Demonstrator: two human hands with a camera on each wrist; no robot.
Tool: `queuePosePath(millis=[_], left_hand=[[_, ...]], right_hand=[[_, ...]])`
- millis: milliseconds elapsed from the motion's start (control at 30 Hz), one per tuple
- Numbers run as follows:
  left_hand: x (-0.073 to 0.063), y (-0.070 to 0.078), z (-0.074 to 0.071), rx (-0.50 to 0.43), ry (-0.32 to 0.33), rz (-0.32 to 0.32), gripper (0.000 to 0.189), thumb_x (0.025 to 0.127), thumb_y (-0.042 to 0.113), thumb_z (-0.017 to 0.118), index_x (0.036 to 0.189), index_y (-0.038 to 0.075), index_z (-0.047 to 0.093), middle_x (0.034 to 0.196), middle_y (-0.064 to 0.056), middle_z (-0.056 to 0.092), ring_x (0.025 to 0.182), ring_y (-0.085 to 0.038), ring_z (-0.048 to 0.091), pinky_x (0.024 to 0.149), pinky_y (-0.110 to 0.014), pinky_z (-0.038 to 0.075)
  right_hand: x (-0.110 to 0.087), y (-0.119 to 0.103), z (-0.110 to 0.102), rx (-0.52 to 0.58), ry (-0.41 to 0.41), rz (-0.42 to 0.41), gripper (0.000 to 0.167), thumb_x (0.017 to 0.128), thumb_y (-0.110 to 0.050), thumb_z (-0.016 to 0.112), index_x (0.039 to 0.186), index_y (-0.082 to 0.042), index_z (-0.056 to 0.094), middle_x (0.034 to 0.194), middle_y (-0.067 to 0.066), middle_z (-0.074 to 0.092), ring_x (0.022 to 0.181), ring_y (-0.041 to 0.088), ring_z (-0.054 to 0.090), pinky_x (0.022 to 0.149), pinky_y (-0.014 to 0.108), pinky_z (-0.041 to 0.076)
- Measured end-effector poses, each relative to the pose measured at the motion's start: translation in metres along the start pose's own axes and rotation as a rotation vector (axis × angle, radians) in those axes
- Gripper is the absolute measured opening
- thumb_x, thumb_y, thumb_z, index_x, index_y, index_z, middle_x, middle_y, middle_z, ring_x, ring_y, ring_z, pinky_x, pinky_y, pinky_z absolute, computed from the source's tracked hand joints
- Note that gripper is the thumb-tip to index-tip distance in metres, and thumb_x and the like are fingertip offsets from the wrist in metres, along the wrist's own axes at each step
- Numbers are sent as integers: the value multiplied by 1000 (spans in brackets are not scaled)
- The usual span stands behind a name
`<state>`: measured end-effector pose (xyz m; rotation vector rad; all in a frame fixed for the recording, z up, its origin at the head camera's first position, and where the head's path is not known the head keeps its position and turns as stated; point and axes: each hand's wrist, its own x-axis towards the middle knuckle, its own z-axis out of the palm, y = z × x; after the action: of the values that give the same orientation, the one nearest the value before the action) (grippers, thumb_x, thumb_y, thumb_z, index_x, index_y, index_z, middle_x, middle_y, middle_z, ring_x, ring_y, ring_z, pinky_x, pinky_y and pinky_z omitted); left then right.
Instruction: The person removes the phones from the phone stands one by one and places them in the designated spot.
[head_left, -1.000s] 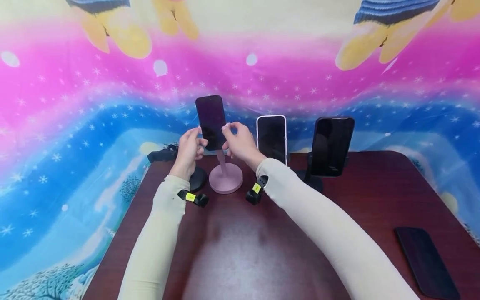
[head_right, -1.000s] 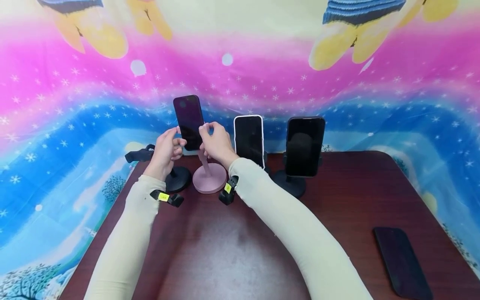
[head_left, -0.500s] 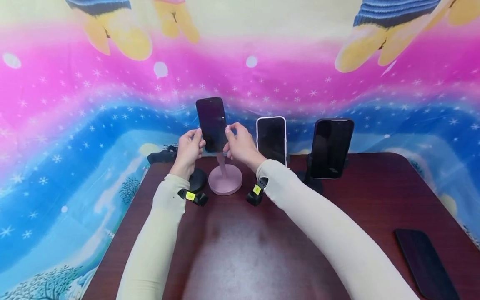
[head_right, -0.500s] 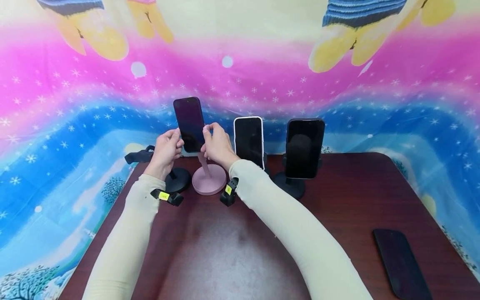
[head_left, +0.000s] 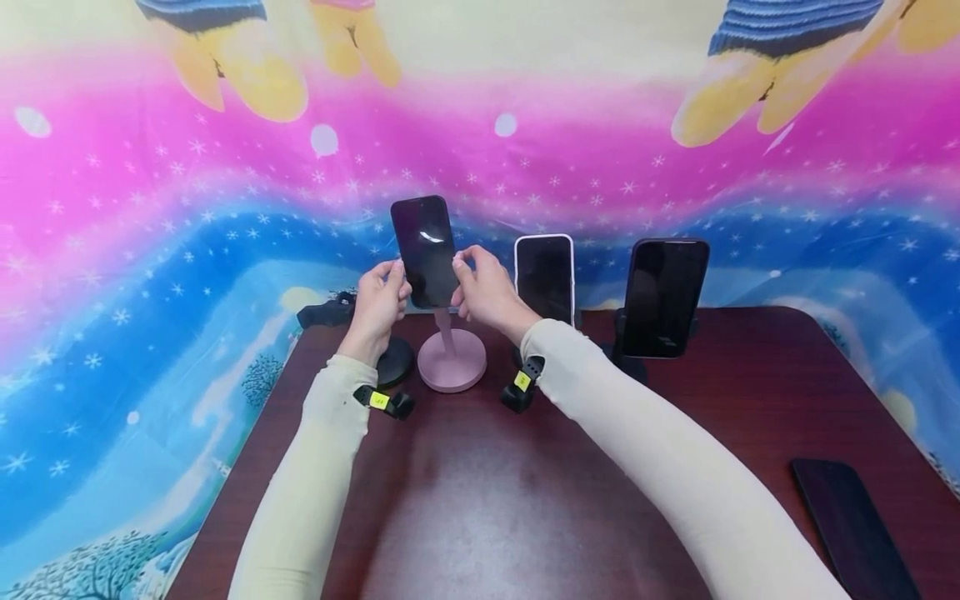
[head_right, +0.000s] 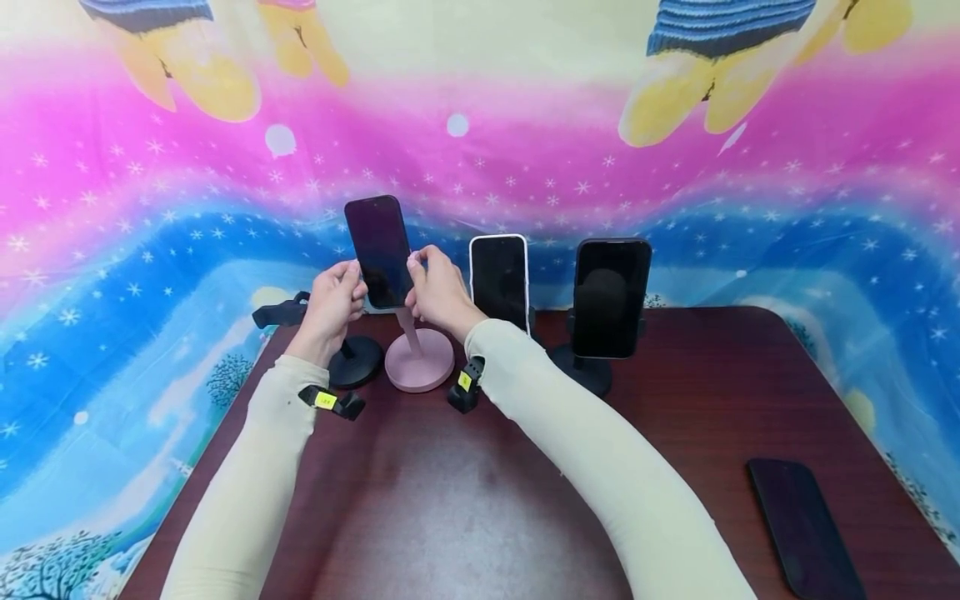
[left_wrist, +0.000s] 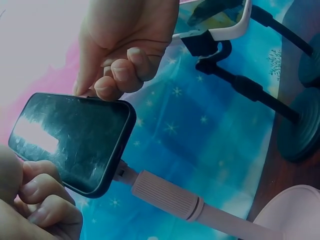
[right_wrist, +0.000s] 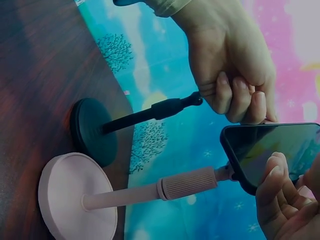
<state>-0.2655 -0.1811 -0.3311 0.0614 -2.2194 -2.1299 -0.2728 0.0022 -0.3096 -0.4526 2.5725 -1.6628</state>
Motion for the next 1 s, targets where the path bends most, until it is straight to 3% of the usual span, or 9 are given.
queuePosePath(millis=[100,267,567,700,900,1000], left_hand=[[-4,3,1,-14,-5,34,47,109,38,40,141,4,42,62,9,39,49,-5,28,48,-18,26],[-12,7,1,-25,-6,67,46,109,36,40,143,4,43,61,8,39,47,-6,28,48,-19,26],[-32,10,0,56,-11,130,44,110,35,39,142,5,43,61,7,41,49,-7,33,49,-21,29],[-39,9,0,58,-15,174,41,110,33,39,137,3,44,58,7,37,48,-7,30,48,-21,28],[-50,11,4,26,-10,268,22,110,26,41,114,6,47,55,7,31,46,-7,26,46,-20,25],[-55,12,5,5,-15,295,18,110,26,41,109,9,46,55,7,30,46,-7,24,46,-20,23]], right_hand=[[-2,-4,-3,4,-6,-7,32,110,-29,41,132,-7,50,69,11,66,48,16,60,56,40,59],[-9,-9,-7,-5,-17,-34,34,111,-29,41,135,-7,48,70,11,66,50,18,60,55,35,57],[-26,-12,-11,-30,-25,-77,33,110,-30,42,133,-7,49,73,14,66,62,38,66,54,32,54],[-32,-12,-12,-31,-13,-126,33,110,-29,42,132,-5,50,68,11,63,60,37,66,56,32,54],[-44,-12,-13,-2,12,-171,31,110,-28,42,129,-4,51,62,9,59,52,26,62,57,33,56],[-50,-13,-14,14,8,-176,30,110,-28,42,128,-5,51,62,8,58,51,25,61,56,34,56]])
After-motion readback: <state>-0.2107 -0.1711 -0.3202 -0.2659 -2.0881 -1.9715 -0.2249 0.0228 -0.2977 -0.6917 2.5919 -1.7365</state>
